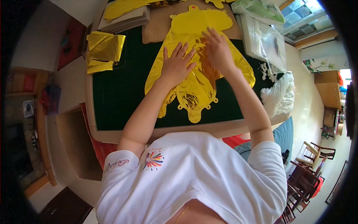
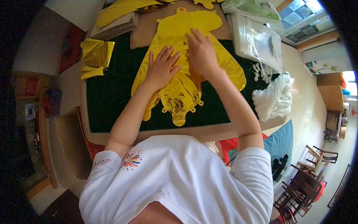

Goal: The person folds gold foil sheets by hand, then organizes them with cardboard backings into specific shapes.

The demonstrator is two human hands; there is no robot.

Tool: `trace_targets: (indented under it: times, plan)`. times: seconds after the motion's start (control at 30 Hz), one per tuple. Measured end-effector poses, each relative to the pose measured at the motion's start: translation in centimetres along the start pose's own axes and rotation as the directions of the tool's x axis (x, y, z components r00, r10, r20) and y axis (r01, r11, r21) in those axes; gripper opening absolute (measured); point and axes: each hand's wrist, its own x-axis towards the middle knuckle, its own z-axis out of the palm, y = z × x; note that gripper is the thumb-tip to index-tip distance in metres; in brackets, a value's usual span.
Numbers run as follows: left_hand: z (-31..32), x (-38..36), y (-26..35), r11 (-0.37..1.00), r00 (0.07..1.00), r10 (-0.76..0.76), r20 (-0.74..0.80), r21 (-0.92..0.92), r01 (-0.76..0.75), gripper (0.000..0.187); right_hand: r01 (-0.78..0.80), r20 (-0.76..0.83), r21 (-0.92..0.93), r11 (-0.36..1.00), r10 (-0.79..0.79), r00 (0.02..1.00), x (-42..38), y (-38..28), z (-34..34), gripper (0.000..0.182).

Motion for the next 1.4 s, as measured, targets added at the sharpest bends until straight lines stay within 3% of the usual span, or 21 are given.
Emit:
trace_targets:
  times: [0.1,0.27,0.33,0.37,0.43,0.47,0.5,0.57,0.8,1.33,1.4]
  plan:
    - [-0.4,0.0,0.2,1.0,1.0,-0.006,-0.001,-0.001,0.006,0.05,0.006,0.108,0.042,0.999,-0.01,0.994,-3.8,-3.0,0.2,0.043]
    - [0.0,0.0,0.0,1.0,1.0,-0.005,-0.016,-0.02,0.005,0.05,0.009,0.121,0.032,0.999,-0.013,0.993,-6.3,-4.1,1.3,0.041]
    - [-0.1,0.0,0.1,0.995,0.985,-0.004,-0.171,-0.098,-0.013,0.049,0.02,0.111,0.021,1.0,-0.023,0.994,-6.6,-4.1,1.5,0.04]
    - [-0.7,-0.2,0.1,0.995,0.985,-0.009,-0.172,-0.097,-0.007,0.049,0.025,0.107,0.006,1.0,-0.026,0.994,-6.7,-4.0,1.6,0.04]
    - [-2.7,-0.9,-0.5,0.987,0.944,-0.09,-0.318,-0.158,0.04,0.044,0.032,0.094,-0.006,0.999,-0.031,0.995,-6.5,-4.0,1.6,0.04]
    - [-4.0,-1.7,-0.6,0.981,0.928,-0.127,-0.351,-0.185,0.064,0.032,0.032,0.097,-0.011,0.999,-0.03,0.995,-6.5,-4.0,1.6,0.04]
    - [-4.9,-3.0,-0.7,0.981,0.929,-0.129,-0.347,-0.181,0.068,0.032,0.031,0.101,-0.014,0.999,-0.03,0.994,-6.6,-4.1,1.5,0.04]
    - [-6.3,-5.4,-0.6,0.977,0.981,-0.098,-0.169,-0.205,0.062,0.018,0.039,0.1,-0.021,0.999,-0.036,0.994,-6.6,-4.0,1.5,0.039]
    - [-4.2,-10.9,1.4,0.969,0.978,-0.053,-0.2,-0.248,0.002,0.013,0.032,0.083,-0.041,0.999,-0.029,0.996,-6.7,-4.1,1.8,0.037]
    - [-3.9,-11.0,2.4,0.967,0.972,-0.084,-0.222,-0.252,0.026,0.017,0.028,0.079,-0.067,0.997,-0.023,0.997,-6.6,-4.4,1.9,0.035]
    - [-4.2,-10.8,2.7,0.967,0.977,-0.029,-0.212,-0.253,-0.026,0.02,0.029,0.073,-0.053,0.998,-0.025,0.997,-6.6,-4.3,1.9,0.035]
